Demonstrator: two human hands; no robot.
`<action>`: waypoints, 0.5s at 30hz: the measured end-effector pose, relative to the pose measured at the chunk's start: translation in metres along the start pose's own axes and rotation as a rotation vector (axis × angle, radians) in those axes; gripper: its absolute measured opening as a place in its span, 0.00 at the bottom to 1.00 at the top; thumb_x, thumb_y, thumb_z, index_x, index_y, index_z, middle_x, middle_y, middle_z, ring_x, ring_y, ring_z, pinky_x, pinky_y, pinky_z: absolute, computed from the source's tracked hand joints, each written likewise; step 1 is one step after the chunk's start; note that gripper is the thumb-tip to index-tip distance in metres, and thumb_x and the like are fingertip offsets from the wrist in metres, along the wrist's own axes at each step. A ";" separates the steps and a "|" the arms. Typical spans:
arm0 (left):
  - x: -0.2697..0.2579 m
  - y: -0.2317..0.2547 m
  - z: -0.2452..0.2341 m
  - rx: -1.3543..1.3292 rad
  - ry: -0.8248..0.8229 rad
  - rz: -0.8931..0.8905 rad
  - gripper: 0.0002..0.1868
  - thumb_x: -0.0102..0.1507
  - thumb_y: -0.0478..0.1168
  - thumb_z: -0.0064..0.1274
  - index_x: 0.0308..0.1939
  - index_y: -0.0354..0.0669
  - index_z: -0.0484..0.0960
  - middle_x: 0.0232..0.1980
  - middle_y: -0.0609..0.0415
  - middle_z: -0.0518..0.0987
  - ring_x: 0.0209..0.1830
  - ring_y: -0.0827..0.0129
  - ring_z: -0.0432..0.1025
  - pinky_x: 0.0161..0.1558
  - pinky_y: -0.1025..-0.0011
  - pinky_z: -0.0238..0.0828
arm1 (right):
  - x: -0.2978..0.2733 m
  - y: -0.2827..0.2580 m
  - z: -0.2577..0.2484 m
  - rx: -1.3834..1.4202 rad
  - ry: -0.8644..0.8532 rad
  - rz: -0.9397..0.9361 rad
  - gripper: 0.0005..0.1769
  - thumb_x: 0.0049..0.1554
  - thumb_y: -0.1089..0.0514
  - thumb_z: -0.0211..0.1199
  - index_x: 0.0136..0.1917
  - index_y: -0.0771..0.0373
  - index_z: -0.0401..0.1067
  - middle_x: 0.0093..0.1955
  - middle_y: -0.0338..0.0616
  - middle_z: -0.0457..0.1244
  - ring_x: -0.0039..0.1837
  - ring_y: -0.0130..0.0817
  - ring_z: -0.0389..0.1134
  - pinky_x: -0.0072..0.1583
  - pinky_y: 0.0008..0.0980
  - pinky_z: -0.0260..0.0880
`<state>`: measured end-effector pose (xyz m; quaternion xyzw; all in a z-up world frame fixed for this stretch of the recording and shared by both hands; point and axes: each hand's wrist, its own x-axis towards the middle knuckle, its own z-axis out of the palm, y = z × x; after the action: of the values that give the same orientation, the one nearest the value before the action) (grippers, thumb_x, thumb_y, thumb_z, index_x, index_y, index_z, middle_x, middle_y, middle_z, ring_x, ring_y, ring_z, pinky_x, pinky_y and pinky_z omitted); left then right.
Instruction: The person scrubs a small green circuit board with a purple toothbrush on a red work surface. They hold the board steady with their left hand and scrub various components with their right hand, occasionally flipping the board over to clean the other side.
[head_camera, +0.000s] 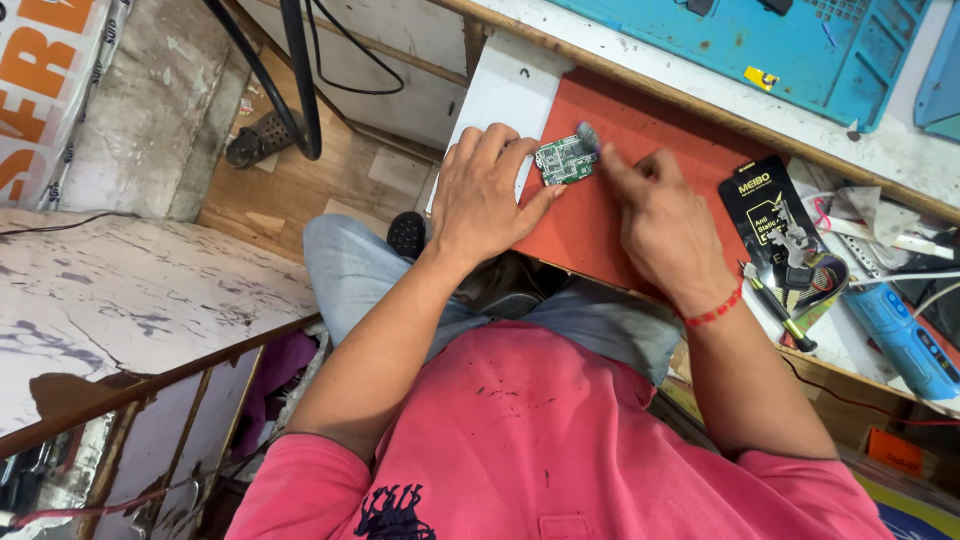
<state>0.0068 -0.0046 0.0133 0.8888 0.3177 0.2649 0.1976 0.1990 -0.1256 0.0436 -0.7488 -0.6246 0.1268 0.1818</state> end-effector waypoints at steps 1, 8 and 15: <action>0.001 -0.001 -0.001 0.006 0.005 -0.003 0.25 0.59 0.54 0.65 0.53 0.43 0.82 0.49 0.53 0.74 0.49 0.56 0.67 0.51 0.58 0.66 | -0.001 -0.001 -0.001 0.020 -0.040 -0.024 0.26 0.62 0.65 0.52 0.71 0.54 0.73 0.51 0.57 0.64 0.47 0.58 0.69 0.47 0.51 0.69; 0.001 -0.003 0.000 0.002 0.029 0.012 0.25 0.60 0.54 0.65 0.53 0.42 0.82 0.49 0.53 0.74 0.49 0.57 0.67 0.51 0.59 0.65 | -0.004 0.004 0.002 0.039 -0.062 -0.043 0.25 0.62 0.65 0.54 0.71 0.56 0.72 0.49 0.57 0.64 0.47 0.58 0.69 0.49 0.52 0.69; 0.001 -0.002 0.001 -0.004 0.020 0.014 0.26 0.59 0.53 0.66 0.53 0.41 0.82 0.48 0.53 0.73 0.48 0.56 0.66 0.50 0.59 0.66 | 0.005 0.004 0.013 0.024 0.022 -0.072 0.25 0.62 0.66 0.54 0.71 0.55 0.73 0.52 0.58 0.64 0.48 0.58 0.69 0.49 0.51 0.70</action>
<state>0.0073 -0.0025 0.0122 0.8879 0.3128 0.2759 0.1941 0.1980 -0.1200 0.0305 -0.7248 -0.6477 0.1194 0.2022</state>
